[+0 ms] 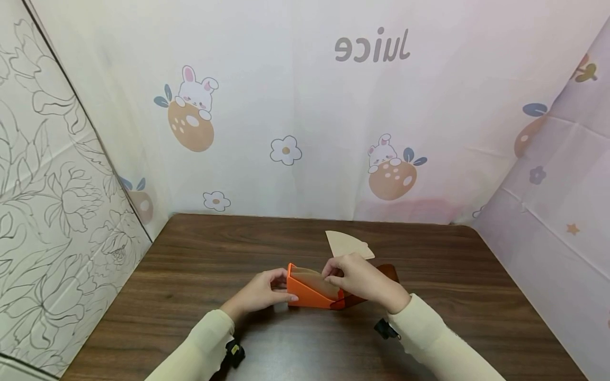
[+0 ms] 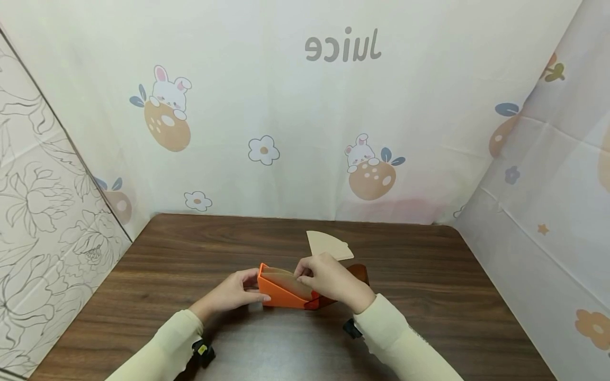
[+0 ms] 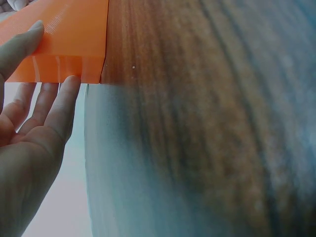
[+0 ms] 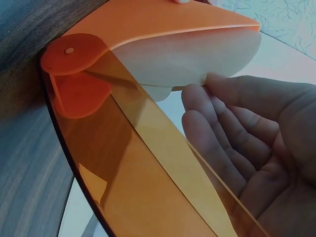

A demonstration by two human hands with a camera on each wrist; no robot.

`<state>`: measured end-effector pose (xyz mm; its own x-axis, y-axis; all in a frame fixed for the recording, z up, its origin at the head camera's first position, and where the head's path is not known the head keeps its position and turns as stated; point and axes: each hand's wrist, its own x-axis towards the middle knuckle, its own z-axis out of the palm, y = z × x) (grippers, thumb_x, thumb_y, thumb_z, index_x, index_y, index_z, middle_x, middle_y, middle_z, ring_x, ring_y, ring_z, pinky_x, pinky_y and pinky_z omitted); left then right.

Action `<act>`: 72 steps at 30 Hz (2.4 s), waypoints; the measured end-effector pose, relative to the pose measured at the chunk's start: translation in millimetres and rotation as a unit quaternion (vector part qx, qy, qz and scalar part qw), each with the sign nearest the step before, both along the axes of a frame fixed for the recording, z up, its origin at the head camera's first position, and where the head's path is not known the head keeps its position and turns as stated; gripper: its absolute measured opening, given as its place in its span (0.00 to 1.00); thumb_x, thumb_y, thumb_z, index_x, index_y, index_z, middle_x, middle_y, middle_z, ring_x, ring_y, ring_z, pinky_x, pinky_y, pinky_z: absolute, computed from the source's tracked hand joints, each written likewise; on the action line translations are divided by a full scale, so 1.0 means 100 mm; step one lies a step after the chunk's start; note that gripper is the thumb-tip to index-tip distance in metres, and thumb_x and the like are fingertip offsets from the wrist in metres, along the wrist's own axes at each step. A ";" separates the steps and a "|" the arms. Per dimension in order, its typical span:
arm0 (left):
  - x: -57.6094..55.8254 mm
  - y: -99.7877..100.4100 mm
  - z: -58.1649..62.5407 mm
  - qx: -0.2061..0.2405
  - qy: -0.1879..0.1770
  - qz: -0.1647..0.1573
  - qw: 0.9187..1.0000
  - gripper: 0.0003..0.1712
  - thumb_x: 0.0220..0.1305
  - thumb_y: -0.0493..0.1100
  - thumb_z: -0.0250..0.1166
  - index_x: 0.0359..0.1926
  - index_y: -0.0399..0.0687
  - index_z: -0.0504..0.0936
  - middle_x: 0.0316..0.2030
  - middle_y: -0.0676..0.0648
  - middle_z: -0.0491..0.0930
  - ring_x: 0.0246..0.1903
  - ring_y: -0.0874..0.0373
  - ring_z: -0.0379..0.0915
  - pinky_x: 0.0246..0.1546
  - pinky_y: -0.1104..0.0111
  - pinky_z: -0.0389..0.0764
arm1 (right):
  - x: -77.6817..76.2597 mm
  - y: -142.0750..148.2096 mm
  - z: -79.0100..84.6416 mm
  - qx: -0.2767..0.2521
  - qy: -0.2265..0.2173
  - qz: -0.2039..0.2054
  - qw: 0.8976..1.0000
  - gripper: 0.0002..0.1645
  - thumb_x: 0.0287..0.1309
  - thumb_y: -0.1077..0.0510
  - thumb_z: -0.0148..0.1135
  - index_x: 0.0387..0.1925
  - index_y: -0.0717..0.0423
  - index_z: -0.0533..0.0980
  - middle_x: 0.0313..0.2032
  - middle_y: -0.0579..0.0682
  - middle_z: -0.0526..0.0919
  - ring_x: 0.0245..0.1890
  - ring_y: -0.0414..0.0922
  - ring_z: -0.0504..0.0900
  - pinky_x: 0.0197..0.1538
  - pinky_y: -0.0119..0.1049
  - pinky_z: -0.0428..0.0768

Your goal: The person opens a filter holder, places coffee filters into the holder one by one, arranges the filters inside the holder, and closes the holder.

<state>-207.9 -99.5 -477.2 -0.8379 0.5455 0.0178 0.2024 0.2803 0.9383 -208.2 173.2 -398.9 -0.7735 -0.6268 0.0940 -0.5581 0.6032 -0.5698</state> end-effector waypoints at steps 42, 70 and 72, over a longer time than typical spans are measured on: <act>-0.01 0.00 -0.05 0.011 -0.003 -0.004 1.000 0.18 0.59 0.40 0.75 0.49 0.44 0.80 0.44 0.50 0.83 0.48 0.56 0.80 0.49 0.70 0.80 | 0.04 -0.03 -0.02 0.014 -0.038 -0.008 0.999 0.04 0.59 0.64 0.71 0.33 0.53 0.83 0.26 0.38 0.81 0.26 0.37 0.78 0.31 0.30 0.81; -0.01 0.00 -0.05 0.010 0.002 0.000 1.000 0.18 0.59 0.40 0.75 0.48 0.45 0.81 0.44 0.51 0.84 0.48 0.57 0.80 0.50 0.67 0.80 | 0.05 0.02 0.08 -0.003 -0.024 -0.012 1.000 0.12 0.56 0.59 0.75 0.40 0.57 0.83 0.31 0.39 0.83 0.32 0.36 0.82 0.38 0.30 0.82; 0.03 0.01 0.03 0.010 0.006 0.001 1.000 0.17 0.59 0.38 0.75 0.48 0.44 0.81 0.43 0.51 0.84 0.48 0.55 0.81 0.50 0.66 0.80 | 0.05 0.02 0.09 -0.003 -0.024 -0.012 1.000 0.12 0.56 0.59 0.75 0.41 0.57 0.83 0.32 0.39 0.84 0.33 0.36 0.82 0.38 0.30 0.82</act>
